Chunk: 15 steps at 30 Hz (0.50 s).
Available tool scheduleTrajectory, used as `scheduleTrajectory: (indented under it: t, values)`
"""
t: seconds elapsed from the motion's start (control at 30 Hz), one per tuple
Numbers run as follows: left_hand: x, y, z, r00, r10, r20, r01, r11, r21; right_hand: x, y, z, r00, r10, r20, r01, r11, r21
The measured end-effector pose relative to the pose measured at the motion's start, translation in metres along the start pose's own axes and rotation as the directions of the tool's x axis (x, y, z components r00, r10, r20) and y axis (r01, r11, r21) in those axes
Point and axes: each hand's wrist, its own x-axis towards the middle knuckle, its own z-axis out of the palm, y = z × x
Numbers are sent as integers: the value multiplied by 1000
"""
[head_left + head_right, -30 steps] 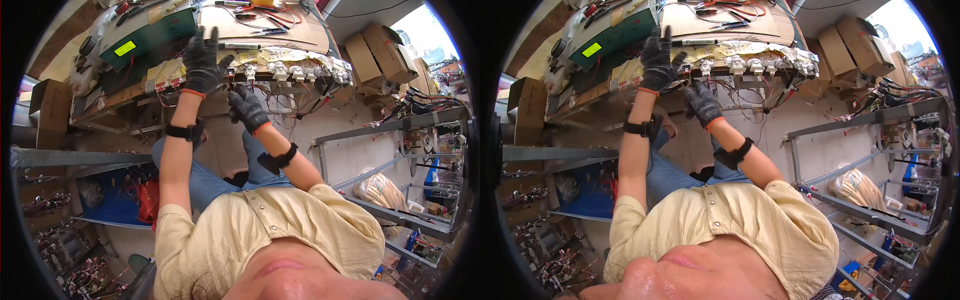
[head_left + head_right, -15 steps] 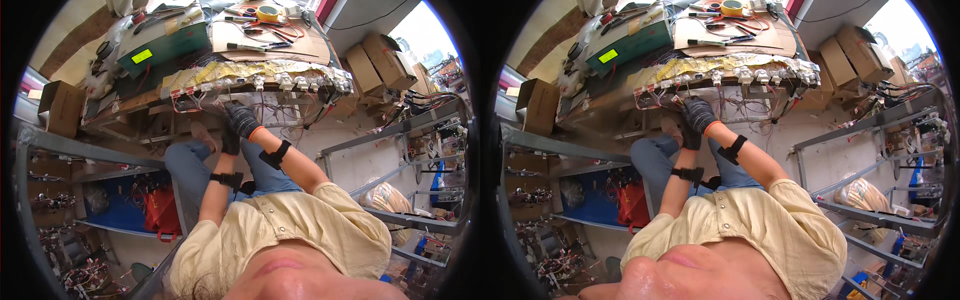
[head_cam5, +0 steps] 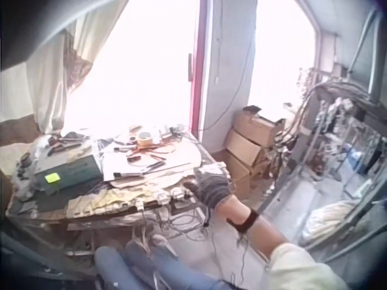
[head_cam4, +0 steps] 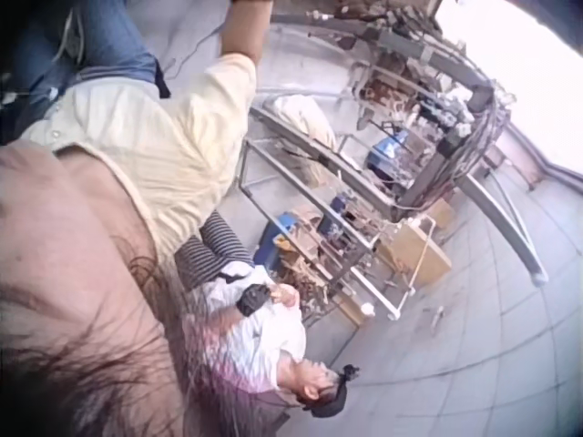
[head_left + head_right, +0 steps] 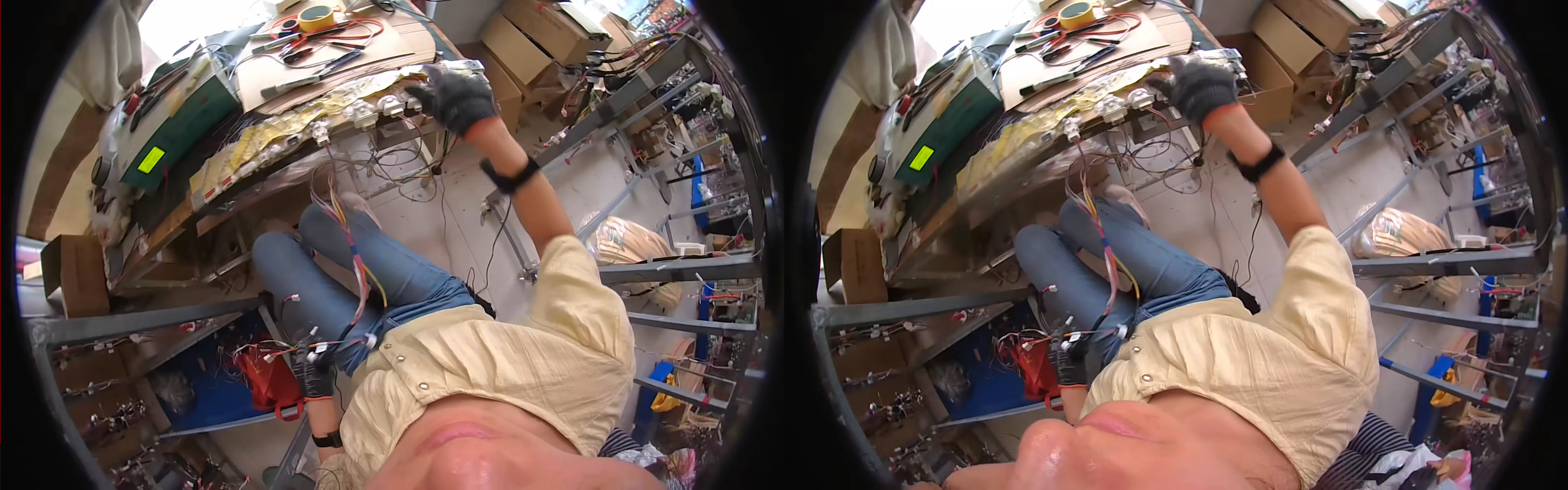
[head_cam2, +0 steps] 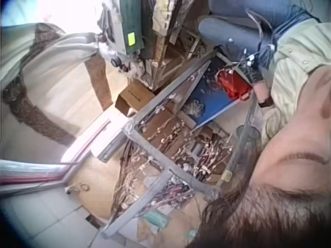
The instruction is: Connecting wires to a testing or assembly board in a factory setting.
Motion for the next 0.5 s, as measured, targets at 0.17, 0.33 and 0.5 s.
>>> scheduleTrajectory:
  t: [0.17, 0.33, 0.5]
  values:
    - [7, 62, 37, 862, 480, -164, -241, 673, 699, 53, 97, 108, 997, 73, 37, -72, 997, -28]
    - [35, 137, 172, 544, 813, 210, -431, 55, 901, 68, 79, 7, 717, -61, -695, 76, 997, -9]
    - [123, 121, 198, 848, 334, 411, -524, 644, 557, -22, 68, -87, 857, -5, -516, 512, 138, 848]
